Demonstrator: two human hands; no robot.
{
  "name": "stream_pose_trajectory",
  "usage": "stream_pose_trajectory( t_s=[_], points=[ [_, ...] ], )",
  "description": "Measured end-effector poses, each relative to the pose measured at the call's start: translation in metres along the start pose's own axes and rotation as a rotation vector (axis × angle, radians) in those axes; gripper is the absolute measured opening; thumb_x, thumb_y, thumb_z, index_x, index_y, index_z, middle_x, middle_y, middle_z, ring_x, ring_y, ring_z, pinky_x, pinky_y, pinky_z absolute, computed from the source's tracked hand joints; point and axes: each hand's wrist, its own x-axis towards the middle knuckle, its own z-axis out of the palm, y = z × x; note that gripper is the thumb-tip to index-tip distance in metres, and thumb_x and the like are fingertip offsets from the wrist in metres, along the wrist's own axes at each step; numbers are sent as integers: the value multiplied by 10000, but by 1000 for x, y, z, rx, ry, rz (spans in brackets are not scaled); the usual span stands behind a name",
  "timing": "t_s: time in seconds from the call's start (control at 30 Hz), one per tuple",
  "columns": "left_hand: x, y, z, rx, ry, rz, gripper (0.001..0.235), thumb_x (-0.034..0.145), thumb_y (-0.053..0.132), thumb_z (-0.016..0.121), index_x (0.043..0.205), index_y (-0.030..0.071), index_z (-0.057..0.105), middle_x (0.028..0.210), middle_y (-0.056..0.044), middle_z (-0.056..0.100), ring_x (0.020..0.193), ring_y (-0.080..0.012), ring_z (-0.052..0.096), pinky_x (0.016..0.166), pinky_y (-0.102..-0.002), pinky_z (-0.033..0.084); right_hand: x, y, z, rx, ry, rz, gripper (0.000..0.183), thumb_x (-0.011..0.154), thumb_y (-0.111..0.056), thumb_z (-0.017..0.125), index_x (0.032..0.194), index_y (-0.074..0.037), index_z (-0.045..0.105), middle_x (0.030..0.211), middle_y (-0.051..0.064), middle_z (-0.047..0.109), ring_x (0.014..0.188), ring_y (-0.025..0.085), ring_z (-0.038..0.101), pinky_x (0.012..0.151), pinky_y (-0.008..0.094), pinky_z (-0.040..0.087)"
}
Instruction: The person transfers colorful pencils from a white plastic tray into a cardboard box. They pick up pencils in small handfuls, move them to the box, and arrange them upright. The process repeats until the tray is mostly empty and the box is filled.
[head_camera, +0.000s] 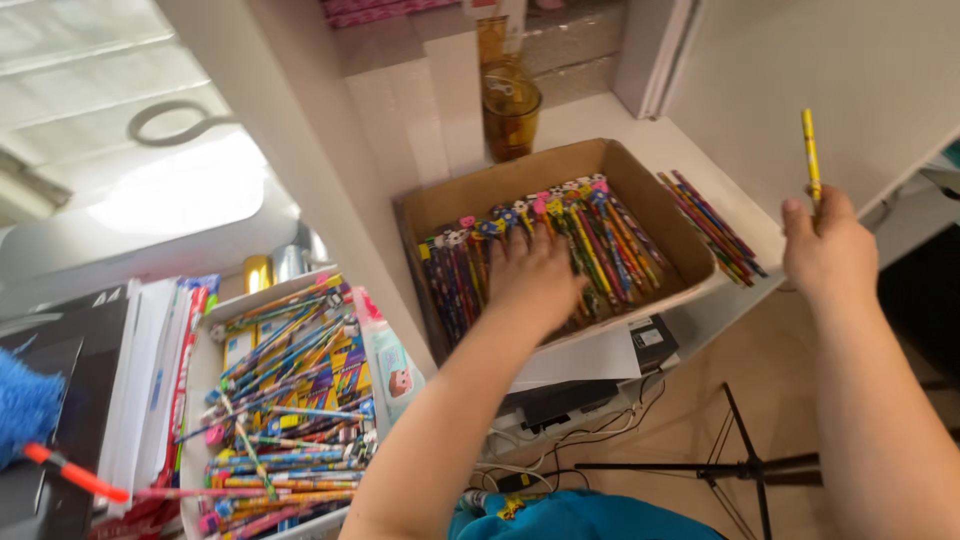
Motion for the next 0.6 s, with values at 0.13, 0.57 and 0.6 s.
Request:
stream_pose_trajectory(
  t_s=[0.13, 0.57, 0.6],
  points=[
    [10, -21, 2, 98, -383, -434, 1077, 816, 290, 647, 1462, 111, -196, 1531, -221, -93, 1406, -344, 49, 1107, -458, 96, 51, 43, 36, -268, -197, 35, 617, 983, -540, 284, 1295, -29, 434, 1087, 445, 492, 1071, 555, 435, 894, 557, 328],
    [-10, -27, 39, -221, -117, -457, 748, 834, 66, 277, 1456, 68, -138, 1519, -189, -203, 1353, -309, -359, 1067, -548, -160, 195, 193, 222, -484, -442, -771, 497, 1004, -527, 337, 1348, -198, 477, 863, 128, 550, 708, 301, 512, 635, 421, 346],
    [-24, -21, 45, -10, 114, -251, 613, 831, 68, 330, 1405, 42, 117, 1447, -241, 88, 1137, -391, 100, 816, -538, 171, 191, 187, 230, -498, -548, -812, 540, 954, -574, 360, 1351, -224, 467, 916, 91, 534, 769, 269, 495, 684, 412, 330]
  ],
)
